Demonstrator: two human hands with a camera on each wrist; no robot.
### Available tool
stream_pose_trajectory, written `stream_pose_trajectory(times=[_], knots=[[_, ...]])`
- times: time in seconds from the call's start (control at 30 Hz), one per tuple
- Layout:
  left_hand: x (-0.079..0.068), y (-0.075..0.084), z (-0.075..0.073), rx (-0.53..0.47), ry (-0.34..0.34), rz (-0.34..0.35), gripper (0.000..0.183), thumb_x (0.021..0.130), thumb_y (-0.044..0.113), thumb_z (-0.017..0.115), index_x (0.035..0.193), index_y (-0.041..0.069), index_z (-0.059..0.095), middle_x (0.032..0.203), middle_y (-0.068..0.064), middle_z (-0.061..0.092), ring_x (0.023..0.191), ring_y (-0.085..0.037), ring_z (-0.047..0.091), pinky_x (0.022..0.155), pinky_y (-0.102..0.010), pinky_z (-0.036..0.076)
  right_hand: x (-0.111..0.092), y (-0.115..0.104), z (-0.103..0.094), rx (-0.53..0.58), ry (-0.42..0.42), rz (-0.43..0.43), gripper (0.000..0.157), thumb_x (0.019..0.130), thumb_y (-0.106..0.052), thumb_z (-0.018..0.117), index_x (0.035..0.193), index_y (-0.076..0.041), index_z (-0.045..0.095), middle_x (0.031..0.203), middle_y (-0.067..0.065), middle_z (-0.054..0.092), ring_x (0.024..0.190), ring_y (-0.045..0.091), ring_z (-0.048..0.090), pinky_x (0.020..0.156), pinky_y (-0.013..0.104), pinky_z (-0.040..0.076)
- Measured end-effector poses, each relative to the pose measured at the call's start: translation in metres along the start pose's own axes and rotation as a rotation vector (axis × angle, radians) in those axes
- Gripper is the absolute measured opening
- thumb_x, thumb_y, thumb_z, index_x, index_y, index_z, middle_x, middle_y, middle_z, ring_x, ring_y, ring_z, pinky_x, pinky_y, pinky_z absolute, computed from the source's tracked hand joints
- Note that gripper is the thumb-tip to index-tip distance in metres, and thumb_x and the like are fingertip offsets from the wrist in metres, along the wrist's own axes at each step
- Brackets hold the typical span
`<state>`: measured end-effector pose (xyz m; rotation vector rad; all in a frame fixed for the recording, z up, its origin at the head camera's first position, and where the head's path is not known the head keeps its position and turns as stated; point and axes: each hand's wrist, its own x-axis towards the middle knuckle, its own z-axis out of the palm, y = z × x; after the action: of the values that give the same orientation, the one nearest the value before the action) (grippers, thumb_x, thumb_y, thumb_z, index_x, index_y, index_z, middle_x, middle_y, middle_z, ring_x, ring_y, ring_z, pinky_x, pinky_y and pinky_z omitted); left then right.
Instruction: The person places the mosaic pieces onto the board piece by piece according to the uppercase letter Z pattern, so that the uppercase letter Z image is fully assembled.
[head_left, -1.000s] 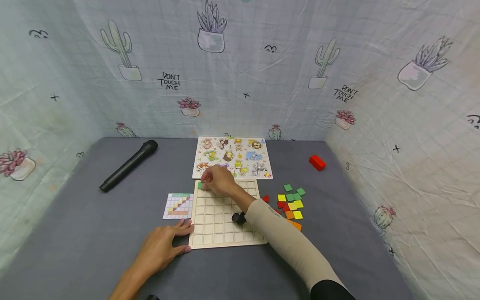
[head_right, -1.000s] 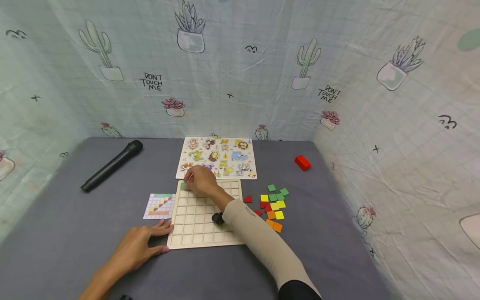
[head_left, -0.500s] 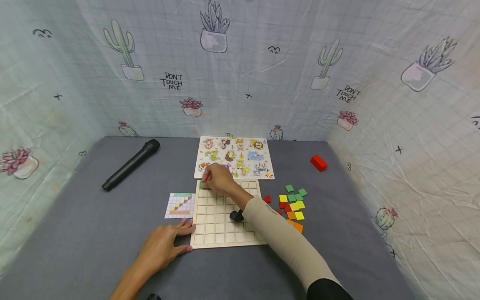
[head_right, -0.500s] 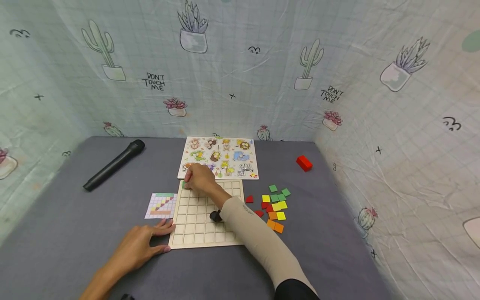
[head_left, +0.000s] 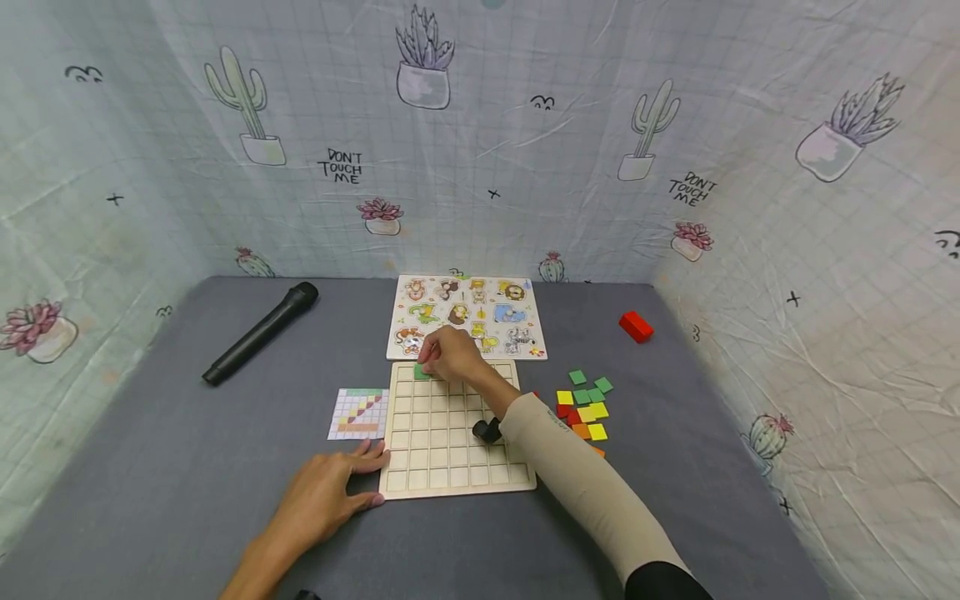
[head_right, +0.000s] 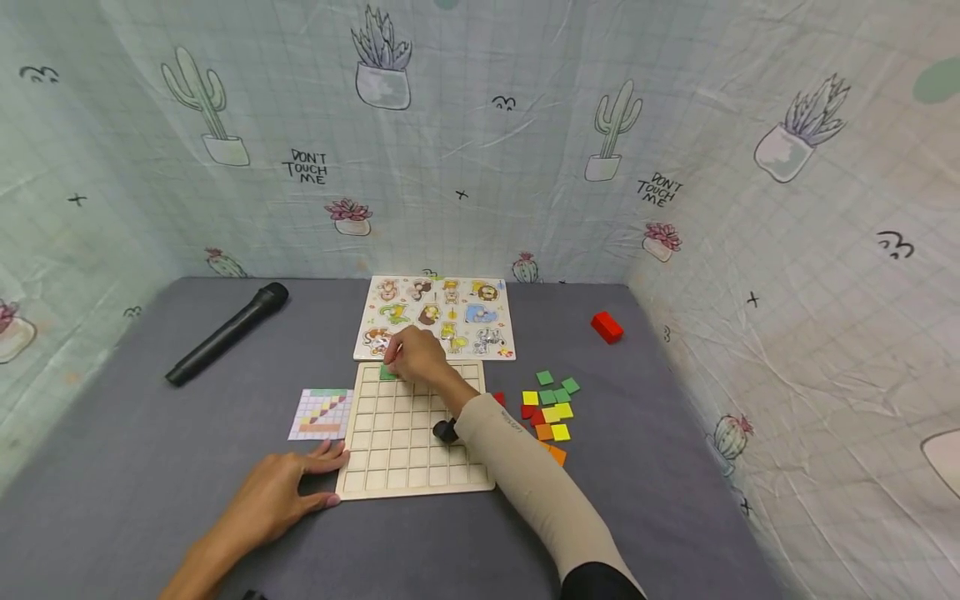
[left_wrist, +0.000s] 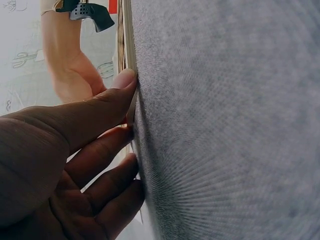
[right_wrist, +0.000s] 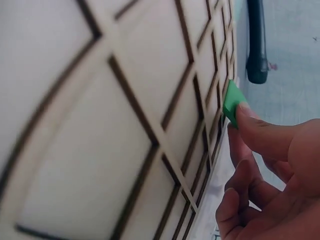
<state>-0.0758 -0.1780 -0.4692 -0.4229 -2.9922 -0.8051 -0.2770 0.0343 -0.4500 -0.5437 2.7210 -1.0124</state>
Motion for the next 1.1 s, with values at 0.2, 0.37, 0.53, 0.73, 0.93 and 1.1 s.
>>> stream_pose_trajectory(times=[0.2,0.37,0.53,0.73,0.93,1.1], knots=[[0.001,0.000,0.001,0.003,0.006,0.000,0.056,0.074,0.028,0.096,0.127,0.021,0.080,0.140,-0.002,0.072,0.126,-0.035,0.072,0.090,-0.054,0.058,0.001,-0.002,0.002,-0.047,0.003,0.009,0.006,0.090,-0.013,0.086,0.087,-0.012,0.081,0.076,-0.003,0.071,0.070,0.013,0.062,0.069,0.029,0.048],[0.001,0.000,0.001,0.000,-0.003,-0.012,0.057,0.074,0.028,0.096,0.128,0.021,0.079,0.141,-0.004,0.071,0.127,-0.036,0.071,0.091,-0.055,0.058,0.000,0.000,0.001,-0.047,-0.006,0.006,0.005,0.091,-0.012,0.085,0.088,-0.014,0.081,0.080,-0.003,0.073,0.074,0.013,0.064,0.072,0.029,0.050],[0.002,-0.001,0.001,0.001,-0.013,-0.018,0.057,0.075,0.029,0.095,0.129,0.021,0.079,0.142,-0.005,0.070,0.128,-0.036,0.070,0.091,-0.055,0.058,-0.006,0.008,-0.004,-0.020,-0.004,-0.070,0.006,0.093,-0.011,0.082,0.098,-0.014,0.081,0.095,-0.001,0.079,0.087,0.014,0.070,0.084,0.034,0.055],[0.002,-0.002,0.001,0.005,-0.011,-0.011,0.057,0.075,0.028,0.095,0.129,0.020,0.079,0.141,-0.005,0.071,0.128,-0.035,0.070,0.091,-0.054,0.058,-0.022,0.020,-0.020,0.017,0.016,-0.114,0.012,0.093,-0.013,0.082,0.105,-0.015,0.081,0.105,0.001,0.079,0.084,0.016,0.067,0.078,0.033,0.054],[0.002,-0.003,0.001,0.004,-0.014,-0.011,0.058,0.074,0.028,0.096,0.129,0.020,0.079,0.141,-0.004,0.071,0.129,-0.035,0.070,0.092,-0.054,0.057,-0.046,0.040,-0.039,0.070,0.065,-0.110,0.015,0.092,-0.011,0.083,0.107,-0.012,0.081,0.104,0.004,0.078,0.082,0.018,0.060,0.077,0.033,0.050],[0.002,-0.004,0.002,-0.001,-0.018,-0.017,0.058,0.074,0.028,0.096,0.129,0.020,0.078,0.142,-0.004,0.071,0.130,-0.034,0.070,0.093,-0.054,0.057,-0.067,0.066,-0.058,0.079,0.110,-0.101,0.017,0.093,-0.009,0.082,0.110,-0.008,0.080,0.106,0.007,0.078,0.088,0.020,0.063,0.082,0.037,0.053]])
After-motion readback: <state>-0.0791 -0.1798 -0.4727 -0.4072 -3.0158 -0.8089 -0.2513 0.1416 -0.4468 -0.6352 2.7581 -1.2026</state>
